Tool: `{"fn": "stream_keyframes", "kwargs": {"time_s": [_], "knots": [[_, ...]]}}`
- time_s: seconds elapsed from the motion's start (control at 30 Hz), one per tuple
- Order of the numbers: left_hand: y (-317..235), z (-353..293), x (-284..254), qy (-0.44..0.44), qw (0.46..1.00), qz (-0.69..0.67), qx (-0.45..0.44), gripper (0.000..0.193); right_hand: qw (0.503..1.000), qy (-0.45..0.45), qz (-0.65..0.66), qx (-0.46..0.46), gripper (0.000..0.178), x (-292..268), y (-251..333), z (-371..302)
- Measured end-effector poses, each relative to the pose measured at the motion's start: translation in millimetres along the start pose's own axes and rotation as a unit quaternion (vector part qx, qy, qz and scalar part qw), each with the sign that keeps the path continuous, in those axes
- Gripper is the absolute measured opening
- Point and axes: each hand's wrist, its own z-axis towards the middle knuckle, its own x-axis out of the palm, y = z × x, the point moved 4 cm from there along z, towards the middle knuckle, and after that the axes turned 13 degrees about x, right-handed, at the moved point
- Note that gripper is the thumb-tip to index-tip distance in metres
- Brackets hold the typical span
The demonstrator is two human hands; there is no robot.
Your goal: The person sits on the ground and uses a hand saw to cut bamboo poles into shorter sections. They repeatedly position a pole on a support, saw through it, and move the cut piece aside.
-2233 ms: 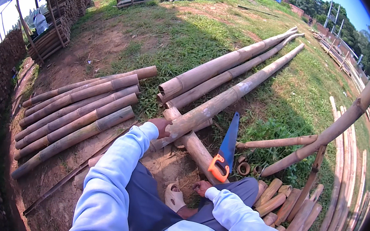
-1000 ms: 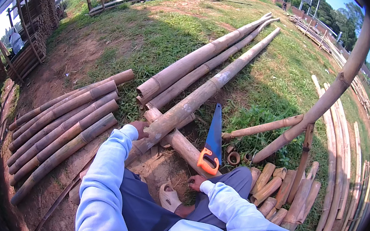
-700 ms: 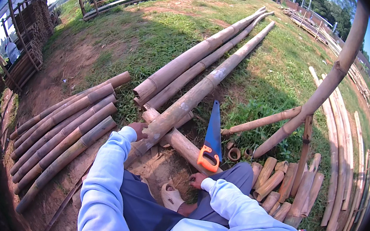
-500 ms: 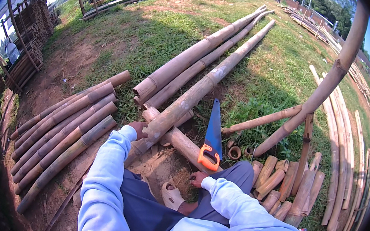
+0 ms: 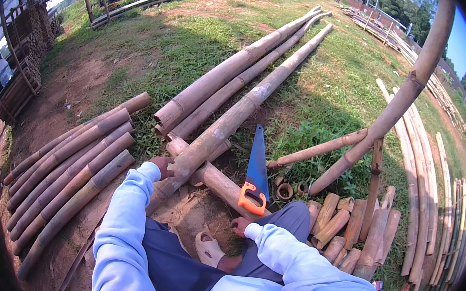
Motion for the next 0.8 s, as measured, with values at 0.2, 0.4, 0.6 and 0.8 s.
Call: {"fn": "stream_keyframes", "kwargs": {"time_s": [0.2, 0.4, 0.6, 0.8], "knots": [[-5, -2, -4, 0.006, 1.0, -0.014, 0.002, 0.067, 1.0, -0.013, 0.025, 0.006, 0.035, 0, -3, -2], [-10, 0, -9, 0.006, 1.0, -0.011, 0.004, 0.064, 1.0, -0.007, 0.027, 0.007, 0.035, 2, -4, -3], [-5, 5, -7, -0.002, 1.0, -0.004, 0.006, 0.064, 0.999, -0.003, 0.034, 0.022, 0.035, 2, -4, -4], [-4, 5, -8, -0.017, 1.0, -0.017, 0.014, 0.062, 0.998, -0.002, 0.041, 0.039, 0.035, 2, -2, -7]]}}
